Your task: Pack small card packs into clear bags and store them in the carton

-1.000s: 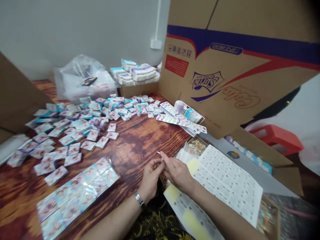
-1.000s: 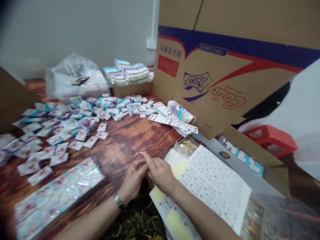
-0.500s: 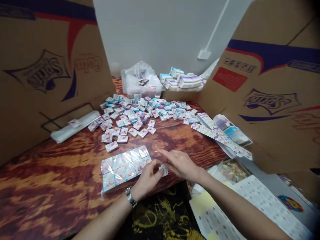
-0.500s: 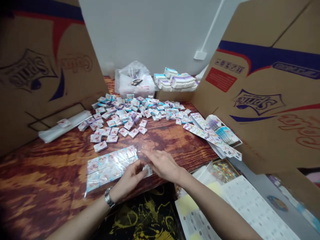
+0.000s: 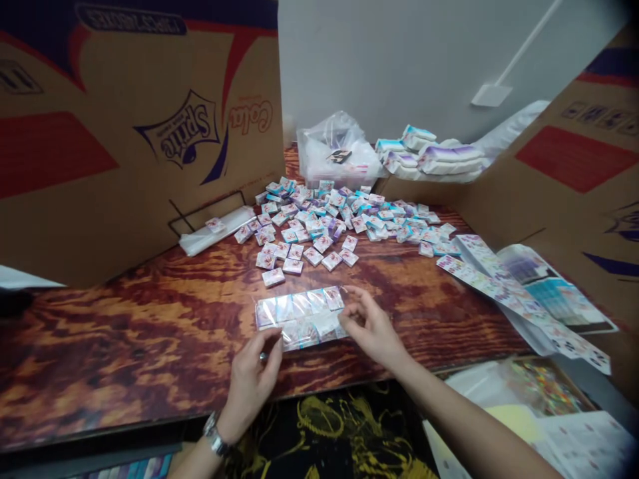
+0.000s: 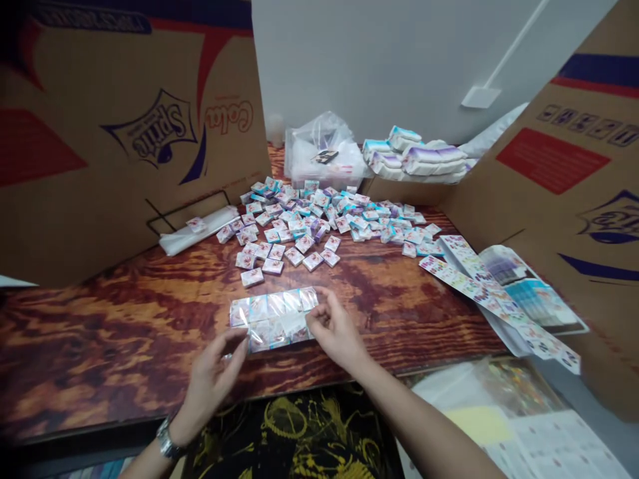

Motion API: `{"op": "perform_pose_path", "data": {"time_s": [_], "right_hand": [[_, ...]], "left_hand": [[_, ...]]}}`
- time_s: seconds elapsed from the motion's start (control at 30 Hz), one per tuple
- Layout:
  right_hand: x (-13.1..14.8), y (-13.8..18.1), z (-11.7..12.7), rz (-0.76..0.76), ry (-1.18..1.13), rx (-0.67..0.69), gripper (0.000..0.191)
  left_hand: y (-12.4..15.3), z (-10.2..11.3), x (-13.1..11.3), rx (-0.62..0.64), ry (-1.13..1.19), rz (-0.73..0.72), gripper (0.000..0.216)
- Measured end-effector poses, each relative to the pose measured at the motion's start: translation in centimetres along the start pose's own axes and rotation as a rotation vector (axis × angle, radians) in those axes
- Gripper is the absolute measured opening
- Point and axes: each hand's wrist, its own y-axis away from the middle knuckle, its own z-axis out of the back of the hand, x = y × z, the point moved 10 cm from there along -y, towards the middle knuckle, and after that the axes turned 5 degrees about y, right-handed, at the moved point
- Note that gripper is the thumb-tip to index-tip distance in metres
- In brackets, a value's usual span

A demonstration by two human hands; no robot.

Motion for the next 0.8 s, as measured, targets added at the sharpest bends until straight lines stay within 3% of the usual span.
{"op": "perform_pose_path", "data": {"time_s": [0.13,0.27,0.47,0.8], "right_hand": [[-2.3,-1.0,-4.0,-0.135,-0.085,-0.065,0.048],[-2.7,-1.0,-5.3,-0.157,0.011,-0.116,0.050],[-2.5,-0.8,-4.7,-0.192,0.137,-0.150,0.050],[-2.5,-1.0,-5.0,-0.196,0.170,-0.120,0.049]], "left_hand": [[1.0,0.2,-2.2,0.043,-0.189,-0.301,0.019],[1.4,-1.0,-3.5,0.078,-0.302,-0.461,0.029],[1.5,-2.9,-3.4,0.192,-0.468,-0.538,0.032],[1.3,-4.4,-3.2,0.241,-0.557,-0.568,0.037]]}}
